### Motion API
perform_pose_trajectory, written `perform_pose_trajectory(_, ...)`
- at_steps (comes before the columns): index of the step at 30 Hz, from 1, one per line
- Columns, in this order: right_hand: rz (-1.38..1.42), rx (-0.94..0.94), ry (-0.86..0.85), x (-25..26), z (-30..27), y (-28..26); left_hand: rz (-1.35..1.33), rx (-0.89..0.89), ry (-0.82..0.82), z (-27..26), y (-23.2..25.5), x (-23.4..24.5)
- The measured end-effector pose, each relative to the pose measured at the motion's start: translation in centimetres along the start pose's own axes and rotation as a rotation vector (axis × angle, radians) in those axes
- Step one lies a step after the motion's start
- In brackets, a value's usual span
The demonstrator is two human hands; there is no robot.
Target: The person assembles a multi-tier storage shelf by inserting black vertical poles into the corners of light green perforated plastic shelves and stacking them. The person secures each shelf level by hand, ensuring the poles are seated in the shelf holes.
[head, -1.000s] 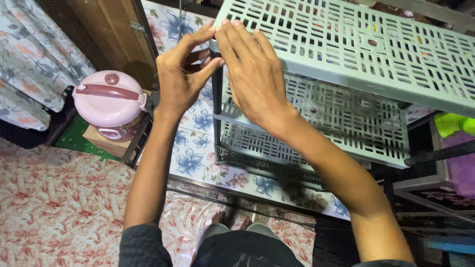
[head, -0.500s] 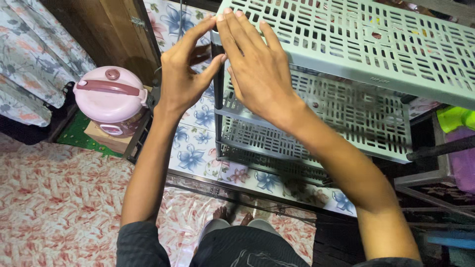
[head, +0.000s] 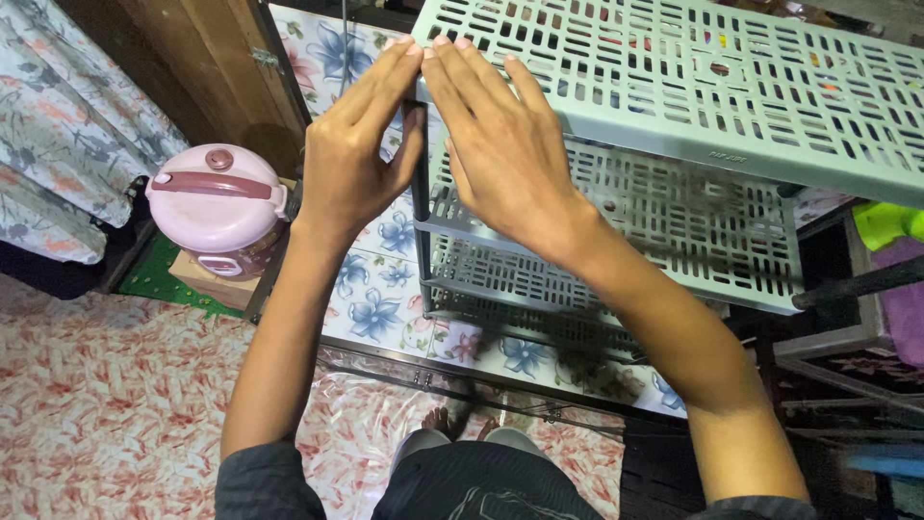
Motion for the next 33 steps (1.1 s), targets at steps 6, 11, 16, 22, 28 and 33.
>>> perform_pose_trajectory(6,-0.059,-0.043,-0.004,-0.5,0.2,0.0,0.179,-0.079,-0.027,0.5,0.7,-0.8)
perform_pose_trajectory(11,-0.082,-0.071,-0.004,0.1,-0.5,0.7,0.158,-0.071,-0.071,1.3,1.3,-1.9)
perform_pose_trajectory(16,-0.047,-0.056,0.027,1.2,-1.7,1.3,0.136,-0.067,-0.072,1.5,1.7,-1.9)
perform_pose_trajectory(22,-0.11,-0.137,0.035,0.9,-2.2,1.3,0.285,-0.149,-0.107,2.1,3.3,-3.2)
perform_pose_trajectory(28,-0.085,-0.195,0.014,3.2,-4.6,2.9,0.258,-0.226,-0.124,3.3,5.2,-5.4)
perform_pose_trajectory(33,-0.144,-0.228,0.044,3.9,-6.5,3.9,0.236,-0.233,-0.1,3.6,7.1,-6.9)
Point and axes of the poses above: each hand's wrist, its own z-axis towards the middle knuckle, its own x-axis out of the back of the hand, y = z × x, the point moved 4 cm from there along z, towards the middle knuckle, and after that the axes turned 8 degrees about z, right-handed, at the moved point
